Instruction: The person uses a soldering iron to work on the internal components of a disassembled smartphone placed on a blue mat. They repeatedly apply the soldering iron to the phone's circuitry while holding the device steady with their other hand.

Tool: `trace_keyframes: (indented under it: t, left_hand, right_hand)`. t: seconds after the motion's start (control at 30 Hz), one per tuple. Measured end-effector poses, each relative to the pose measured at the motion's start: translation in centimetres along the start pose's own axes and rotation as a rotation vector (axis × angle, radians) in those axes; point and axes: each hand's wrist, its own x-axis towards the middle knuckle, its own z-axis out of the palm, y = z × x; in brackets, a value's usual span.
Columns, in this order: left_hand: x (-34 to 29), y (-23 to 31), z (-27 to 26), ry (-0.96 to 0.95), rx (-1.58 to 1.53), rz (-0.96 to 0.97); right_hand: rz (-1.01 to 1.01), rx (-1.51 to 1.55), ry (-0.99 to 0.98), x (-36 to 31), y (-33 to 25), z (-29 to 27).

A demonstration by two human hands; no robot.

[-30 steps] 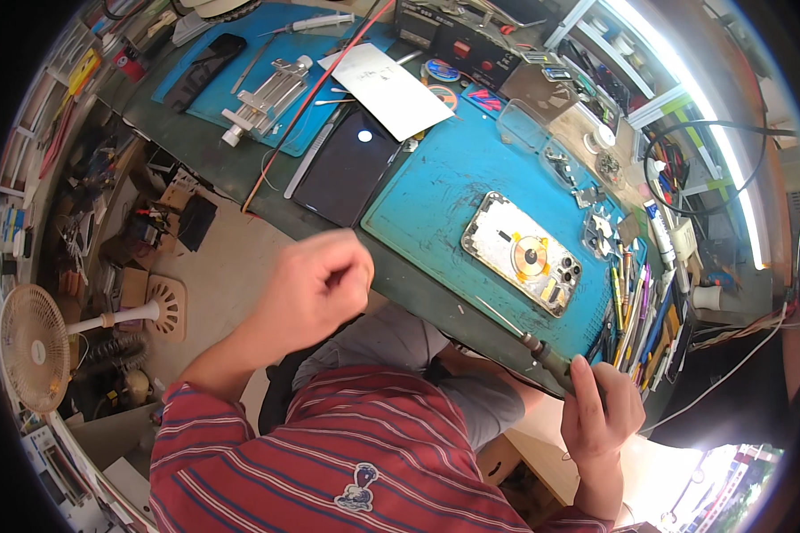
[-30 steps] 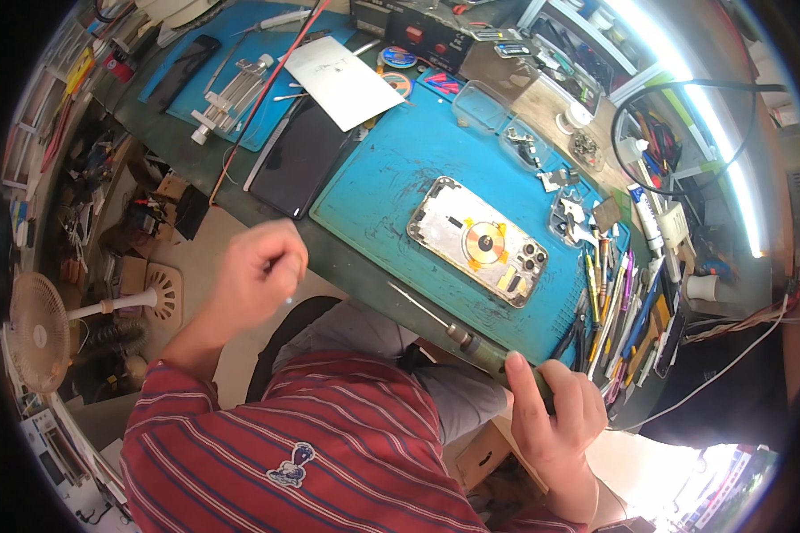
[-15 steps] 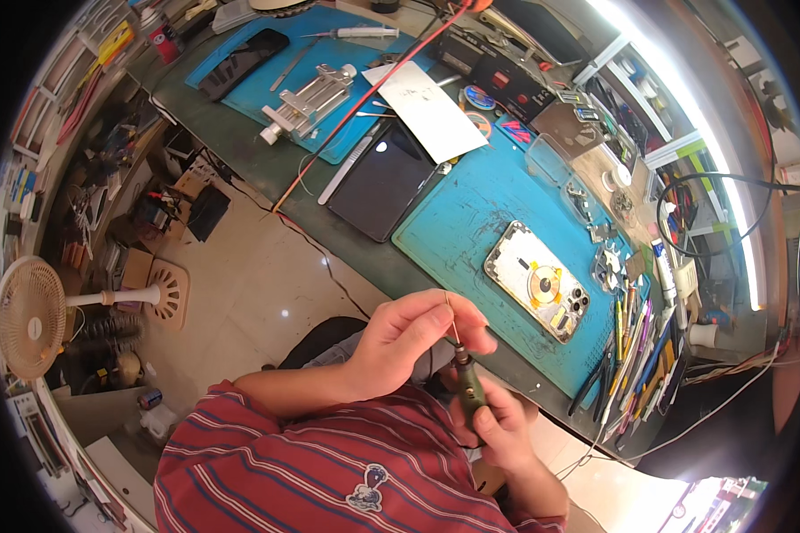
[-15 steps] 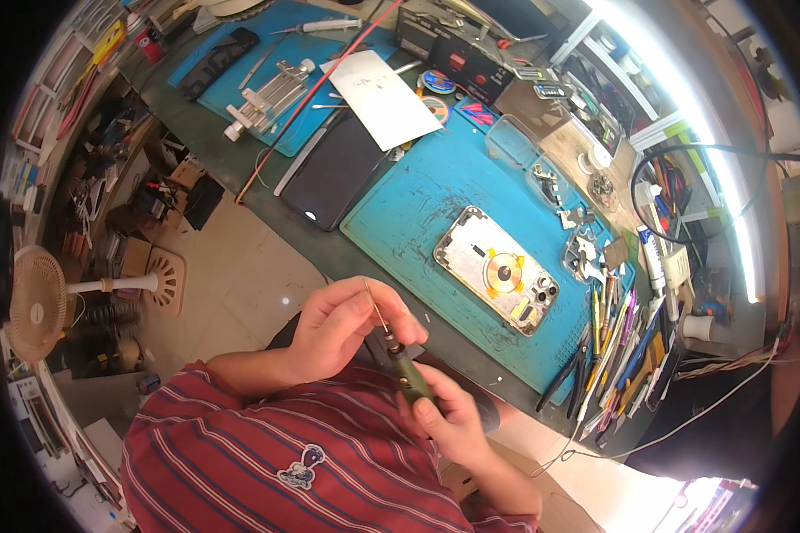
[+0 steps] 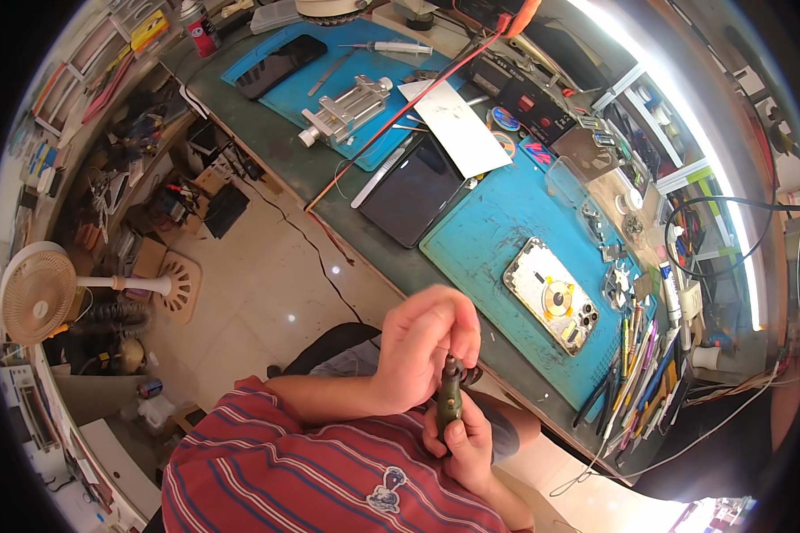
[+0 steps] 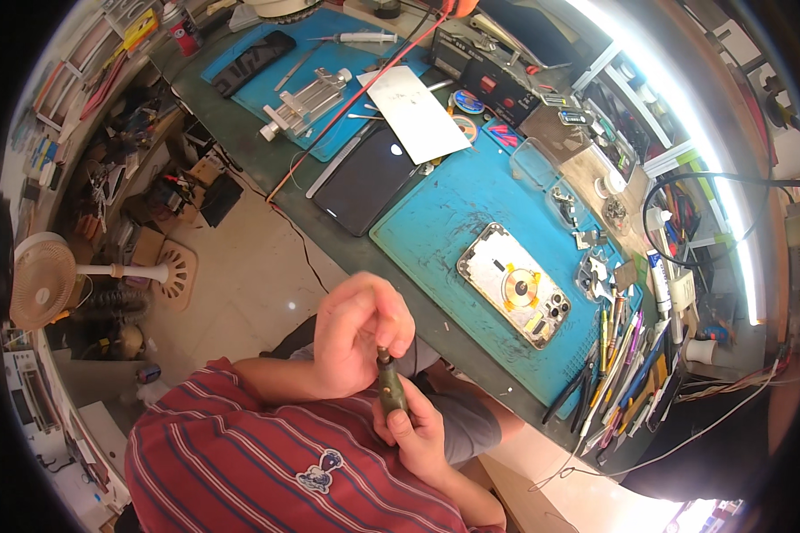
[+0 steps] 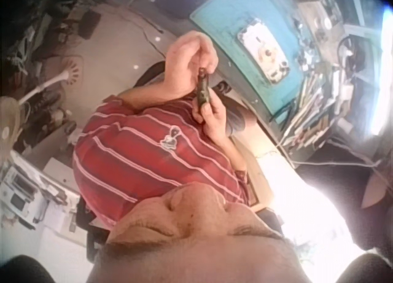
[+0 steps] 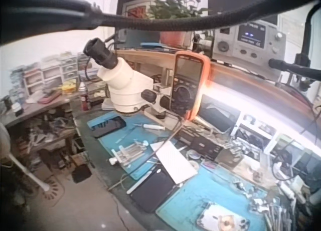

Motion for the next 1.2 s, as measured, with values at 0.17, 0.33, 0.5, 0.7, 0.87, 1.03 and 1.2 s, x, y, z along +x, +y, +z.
trace_keyframes:
  t: [0.17,0.33,0.5,0.7,0.87,1.03,1.2]
  left_hand:
    - [3.3,3.4,-1.8,-0.122,-0.188,0.396]
    - [2.4,3.8,-6.3,-0.165,0.496,0.429]
    - [2.5,3.0,-7.6,-0.216,1.190,0.814]
    - [4.3,1.6,-4.5,-0.431,1.261,0.668]
    - [5.6,-1.2,-2.2,-0.445,1.503,0.605]
    - [5.9,-1.4,-2.2,-0.402,1.616,0.562]
    - [5.9,-1.6,-2.3,-0.406,1.625,0.581]
  right_hand:
    - [-0.102,0.004,0.074,-0.9,0.5,-1.0]
    - [-0.115,-0.047,0.086,-0.6,-0.9,-1.3]
    - [-0.312,-1.046,0.389,-1.3,-7.8,-4.1]
    - [-0.291,-1.721,0.555,1.2,-13.5,-4.7]
    - [-0.238,-1.767,0.509,2.4,-14.4,-4.3]
    - [-0.241,-1.750,0.493,2.9,-14.7,-4.2]
    - [-0.230,-1.723,0.479,3.1,-14.7,-4.0]
